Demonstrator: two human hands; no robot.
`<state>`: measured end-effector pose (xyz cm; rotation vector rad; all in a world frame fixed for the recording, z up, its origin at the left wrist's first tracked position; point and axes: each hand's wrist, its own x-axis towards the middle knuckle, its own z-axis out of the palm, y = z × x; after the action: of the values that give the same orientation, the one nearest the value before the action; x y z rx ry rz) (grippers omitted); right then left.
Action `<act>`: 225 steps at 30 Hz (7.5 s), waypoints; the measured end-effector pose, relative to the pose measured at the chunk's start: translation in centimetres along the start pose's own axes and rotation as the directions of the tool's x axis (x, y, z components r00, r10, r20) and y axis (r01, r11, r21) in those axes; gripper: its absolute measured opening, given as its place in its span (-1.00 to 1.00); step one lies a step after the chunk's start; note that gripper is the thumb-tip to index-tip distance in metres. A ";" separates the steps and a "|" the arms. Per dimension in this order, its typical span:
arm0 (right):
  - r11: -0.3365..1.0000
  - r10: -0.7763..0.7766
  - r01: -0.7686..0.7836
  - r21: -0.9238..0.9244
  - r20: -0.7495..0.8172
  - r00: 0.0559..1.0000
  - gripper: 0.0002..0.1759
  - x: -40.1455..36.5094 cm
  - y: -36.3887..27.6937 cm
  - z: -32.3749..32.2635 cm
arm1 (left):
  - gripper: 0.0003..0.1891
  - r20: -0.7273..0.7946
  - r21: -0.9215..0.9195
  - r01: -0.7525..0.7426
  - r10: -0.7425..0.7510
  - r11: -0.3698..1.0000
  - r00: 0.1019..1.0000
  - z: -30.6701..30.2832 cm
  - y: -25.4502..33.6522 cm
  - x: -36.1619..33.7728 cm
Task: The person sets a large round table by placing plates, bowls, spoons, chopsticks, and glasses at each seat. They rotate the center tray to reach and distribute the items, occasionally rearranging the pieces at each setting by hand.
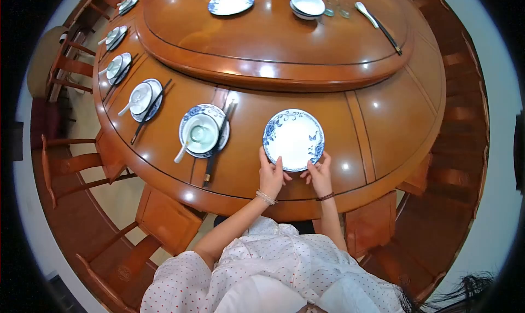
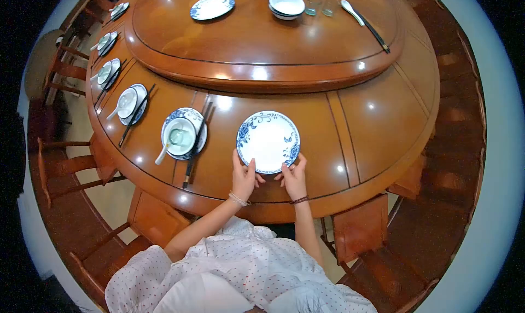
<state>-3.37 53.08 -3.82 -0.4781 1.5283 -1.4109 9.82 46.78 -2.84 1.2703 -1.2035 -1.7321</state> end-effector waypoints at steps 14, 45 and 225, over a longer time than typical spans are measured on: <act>0.940 0.118 -0.023 -0.340 0.263 0.957 -0.50 3.0 1.8 -12.2 | -0.43 -0.311 0.037 0.079 -0.063 0.996 0.948 10.6 -7.0 -3.7; 0.732 -0.464 0.570 -0.374 0.339 0.818 -0.71 33.7 -17.7 -3.5 | -0.58 -0.270 0.584 -0.316 0.546 0.748 0.793 16.9 13.3 31.3; 0.025 -0.628 0.130 -0.991 0.086 0.774 -0.59 32.0 -15.0 -9.0 | -0.55 0.000 0.959 -0.103 0.364 0.264 0.931 21.8 14.7 40.3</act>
<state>-30.15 28.35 -3.37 -1.6663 2.7821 -0.5515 -23.32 12.02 -0.49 1.7015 -2.2955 -0.4307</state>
